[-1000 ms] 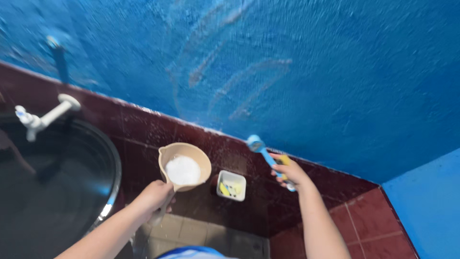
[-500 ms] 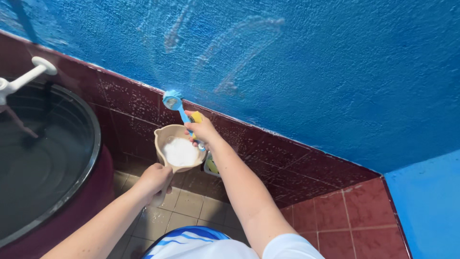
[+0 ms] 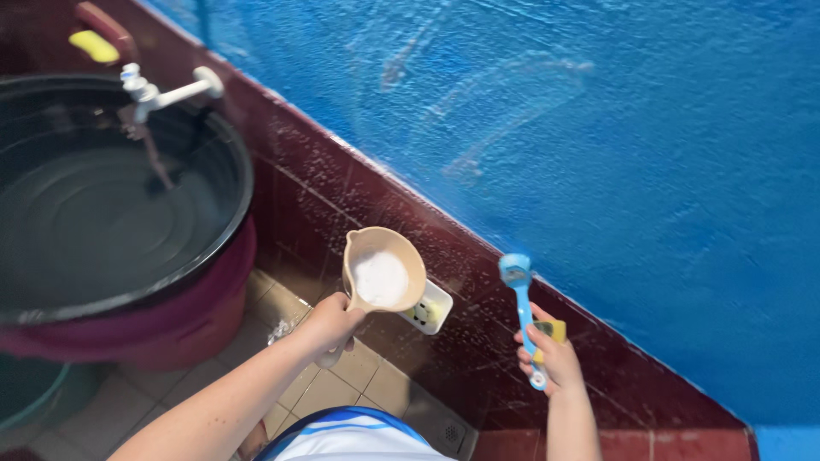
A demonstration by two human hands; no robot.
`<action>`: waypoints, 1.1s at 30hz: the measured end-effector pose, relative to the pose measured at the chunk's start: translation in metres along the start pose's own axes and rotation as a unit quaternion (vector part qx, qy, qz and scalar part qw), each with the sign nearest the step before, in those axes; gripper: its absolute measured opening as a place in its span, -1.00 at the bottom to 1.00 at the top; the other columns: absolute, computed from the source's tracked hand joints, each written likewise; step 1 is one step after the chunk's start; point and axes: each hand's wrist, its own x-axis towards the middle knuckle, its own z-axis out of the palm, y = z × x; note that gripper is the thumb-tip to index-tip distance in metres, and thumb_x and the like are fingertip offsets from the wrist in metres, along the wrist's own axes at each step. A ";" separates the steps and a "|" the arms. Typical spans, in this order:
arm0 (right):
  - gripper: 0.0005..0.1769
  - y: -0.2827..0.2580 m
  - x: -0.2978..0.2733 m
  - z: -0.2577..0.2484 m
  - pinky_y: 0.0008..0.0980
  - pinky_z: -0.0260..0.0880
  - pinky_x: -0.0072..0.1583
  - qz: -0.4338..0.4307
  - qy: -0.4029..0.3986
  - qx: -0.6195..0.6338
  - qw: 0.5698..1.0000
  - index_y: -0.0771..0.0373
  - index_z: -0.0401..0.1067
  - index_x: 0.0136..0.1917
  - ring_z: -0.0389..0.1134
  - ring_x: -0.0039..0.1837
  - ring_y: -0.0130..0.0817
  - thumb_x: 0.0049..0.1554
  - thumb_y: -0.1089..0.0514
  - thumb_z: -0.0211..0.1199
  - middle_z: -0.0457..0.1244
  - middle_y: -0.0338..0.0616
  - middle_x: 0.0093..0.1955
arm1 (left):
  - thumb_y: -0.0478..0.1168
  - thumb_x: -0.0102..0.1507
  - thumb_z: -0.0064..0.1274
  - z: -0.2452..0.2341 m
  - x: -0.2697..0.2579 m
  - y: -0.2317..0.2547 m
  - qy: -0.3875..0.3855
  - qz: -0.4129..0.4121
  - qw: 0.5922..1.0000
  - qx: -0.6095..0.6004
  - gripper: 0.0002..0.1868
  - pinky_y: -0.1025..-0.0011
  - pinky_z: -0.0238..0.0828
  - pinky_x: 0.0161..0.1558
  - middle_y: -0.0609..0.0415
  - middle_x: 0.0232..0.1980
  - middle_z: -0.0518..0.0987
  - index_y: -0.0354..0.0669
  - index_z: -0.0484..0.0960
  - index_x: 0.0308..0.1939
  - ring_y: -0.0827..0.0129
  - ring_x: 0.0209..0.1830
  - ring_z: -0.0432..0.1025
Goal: The person scrubs a blue painted wall and the lower maroon tiled section using a blue scrub brush and a yellow sponge. They repeatedly dip the tools into a small container of soapy water and work along the wall and corner.
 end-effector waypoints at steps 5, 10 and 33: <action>-0.30 -0.008 0.068 0.094 -0.44 0.21 -0.45 -0.011 -0.143 -0.030 0.989 0.05 0.16 0.57 0.21 -0.44 -0.45 0.18 0.26 0.13 0.25 -0.10 -0.26 | -0.23 0.23 0.00 0.010 -0.020 -0.010 0.023 0.005 0.999 -0.022 -0.75 0.29 0.47 -0.45 -0.01 -0.36 0.60 -0.30 0.47 -0.07 0.32 -0.54 0.52; -0.35 -0.008 0.087 0.198 -0.44 0.29 -0.41 0.006 -0.190 -0.075 0.979 0.07 0.20 0.53 0.25 -0.42 -0.47 0.18 0.27 0.13 0.28 -0.12 -0.25 | -0.24 0.22 0.03 0.015 -0.030 -0.028 0.079 -0.013 0.996 -0.034 -0.75 0.29 0.45 -0.46 0.00 -0.37 0.60 -0.28 0.46 -0.07 0.33 -0.58 0.50; -0.16 0.021 0.034 0.293 -0.46 0.27 -0.46 0.026 -0.193 -0.038 0.980 0.05 0.19 0.59 0.28 -0.41 -0.46 0.05 0.31 0.20 0.31 -0.12 -0.22 | -0.24 0.20 0.05 -0.119 -0.013 -0.050 -0.004 0.013 1.000 0.012 -0.72 0.32 0.48 -0.50 0.00 -0.40 0.62 -0.31 0.59 -0.05 0.32 -0.62 0.51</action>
